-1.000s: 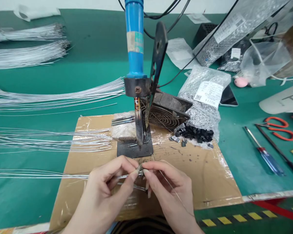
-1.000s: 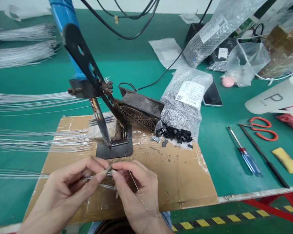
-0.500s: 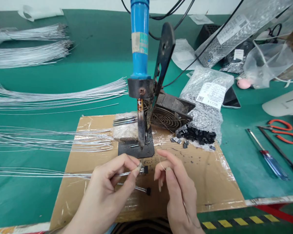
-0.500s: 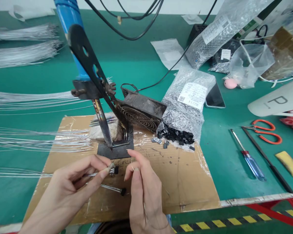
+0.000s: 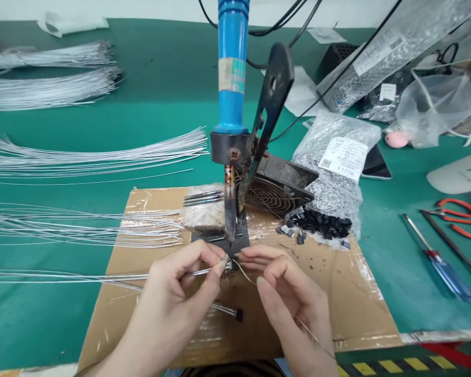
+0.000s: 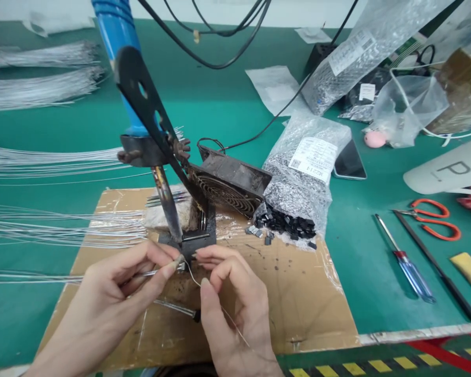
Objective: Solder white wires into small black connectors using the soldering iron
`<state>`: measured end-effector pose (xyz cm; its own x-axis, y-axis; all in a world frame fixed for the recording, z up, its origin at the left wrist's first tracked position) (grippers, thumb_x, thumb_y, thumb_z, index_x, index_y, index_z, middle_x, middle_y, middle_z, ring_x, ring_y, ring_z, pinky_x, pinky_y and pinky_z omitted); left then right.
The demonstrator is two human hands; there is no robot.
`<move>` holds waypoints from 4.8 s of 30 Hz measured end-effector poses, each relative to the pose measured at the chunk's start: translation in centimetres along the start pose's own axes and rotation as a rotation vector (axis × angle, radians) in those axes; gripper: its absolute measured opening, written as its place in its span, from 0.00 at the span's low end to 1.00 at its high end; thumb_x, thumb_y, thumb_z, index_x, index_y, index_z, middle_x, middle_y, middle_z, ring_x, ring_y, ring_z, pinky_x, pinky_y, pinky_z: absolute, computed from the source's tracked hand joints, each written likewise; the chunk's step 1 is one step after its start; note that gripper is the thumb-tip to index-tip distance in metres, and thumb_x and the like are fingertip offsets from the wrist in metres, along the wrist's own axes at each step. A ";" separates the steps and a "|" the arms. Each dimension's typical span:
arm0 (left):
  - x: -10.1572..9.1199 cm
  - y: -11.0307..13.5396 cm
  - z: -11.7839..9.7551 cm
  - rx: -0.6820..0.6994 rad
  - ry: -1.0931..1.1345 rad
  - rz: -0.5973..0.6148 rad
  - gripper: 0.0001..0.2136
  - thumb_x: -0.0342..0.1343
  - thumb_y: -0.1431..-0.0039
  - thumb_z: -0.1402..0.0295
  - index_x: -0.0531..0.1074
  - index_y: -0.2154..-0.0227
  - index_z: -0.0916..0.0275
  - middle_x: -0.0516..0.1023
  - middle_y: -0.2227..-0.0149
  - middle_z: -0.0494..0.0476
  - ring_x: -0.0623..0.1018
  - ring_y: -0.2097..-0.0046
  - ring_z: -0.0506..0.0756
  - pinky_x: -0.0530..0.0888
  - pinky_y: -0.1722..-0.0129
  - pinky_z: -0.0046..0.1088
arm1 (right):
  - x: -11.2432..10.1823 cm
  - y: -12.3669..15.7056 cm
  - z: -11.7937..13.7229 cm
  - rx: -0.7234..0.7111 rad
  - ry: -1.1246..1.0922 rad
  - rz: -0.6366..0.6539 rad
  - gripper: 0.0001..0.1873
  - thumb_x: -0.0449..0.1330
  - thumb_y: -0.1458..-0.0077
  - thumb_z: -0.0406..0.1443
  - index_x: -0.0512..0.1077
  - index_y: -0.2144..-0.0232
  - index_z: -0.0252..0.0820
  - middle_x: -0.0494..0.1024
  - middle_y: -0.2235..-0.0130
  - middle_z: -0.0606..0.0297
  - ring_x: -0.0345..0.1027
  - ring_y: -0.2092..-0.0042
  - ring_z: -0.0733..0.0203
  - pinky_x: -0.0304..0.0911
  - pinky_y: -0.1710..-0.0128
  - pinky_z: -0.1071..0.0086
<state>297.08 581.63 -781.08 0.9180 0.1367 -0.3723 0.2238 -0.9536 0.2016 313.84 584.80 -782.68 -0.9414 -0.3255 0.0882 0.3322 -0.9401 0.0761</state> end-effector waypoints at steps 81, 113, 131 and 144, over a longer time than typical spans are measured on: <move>-1.4 -1.4 -2.6 0.113 -0.036 -0.153 0.07 0.59 0.41 0.75 0.75 0.73 0.59 0.82 0.70 0.47 0.80 0.68 0.46 0.74 0.68 0.12 | 0.4 -1.3 1.3 -0.057 -0.001 -0.072 0.12 0.62 0.43 0.26 0.67 0.74 0.45 0.85 0.48 0.74 0.80 0.47 0.65 0.72 0.45 0.77; -1.4 -1.0 -3.2 0.147 -0.072 -0.176 0.08 0.58 0.39 0.76 0.77 0.72 0.59 0.83 0.65 0.53 0.83 0.64 0.49 0.78 0.67 0.16 | 0.7 -0.4 2.0 -0.197 0.209 -0.126 0.09 0.62 0.43 0.28 0.68 0.73 0.44 0.84 0.47 0.60 0.83 0.52 0.57 0.75 0.58 0.73; -1.2 -1.0 -2.8 0.136 -0.045 -0.171 0.07 0.58 0.40 0.76 0.75 0.72 0.59 0.80 0.69 0.50 0.81 0.66 0.48 0.76 0.66 0.14 | 0.6 -0.6 2.1 -0.205 0.213 -0.137 0.09 0.62 0.45 0.28 0.67 0.73 0.45 0.85 0.49 0.62 0.83 0.53 0.58 0.75 0.51 0.69; -1.4 -1.0 -3.0 0.149 -0.055 -0.169 0.08 0.58 0.40 0.76 0.76 0.72 0.59 0.81 0.68 0.50 0.81 0.65 0.47 0.76 0.65 0.12 | 0.7 -0.6 2.2 -0.226 0.210 -0.130 0.09 0.63 0.45 0.28 0.69 0.72 0.45 0.85 0.50 0.65 0.83 0.52 0.60 0.74 0.51 0.72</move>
<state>296.57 583.23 -778.03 0.8515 0.2871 -0.4388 0.3183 -0.9480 -0.0027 313.11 585.31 -780.46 -0.9743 -0.1926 -0.1164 0.2090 -0.9662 -0.1509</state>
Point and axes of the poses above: each hand's wrist, its own y-axis away from the middle knuckle, its own x-axis out of the palm, z = x × y, the point moved 9 cm from there along -y, towards the middle knuckle
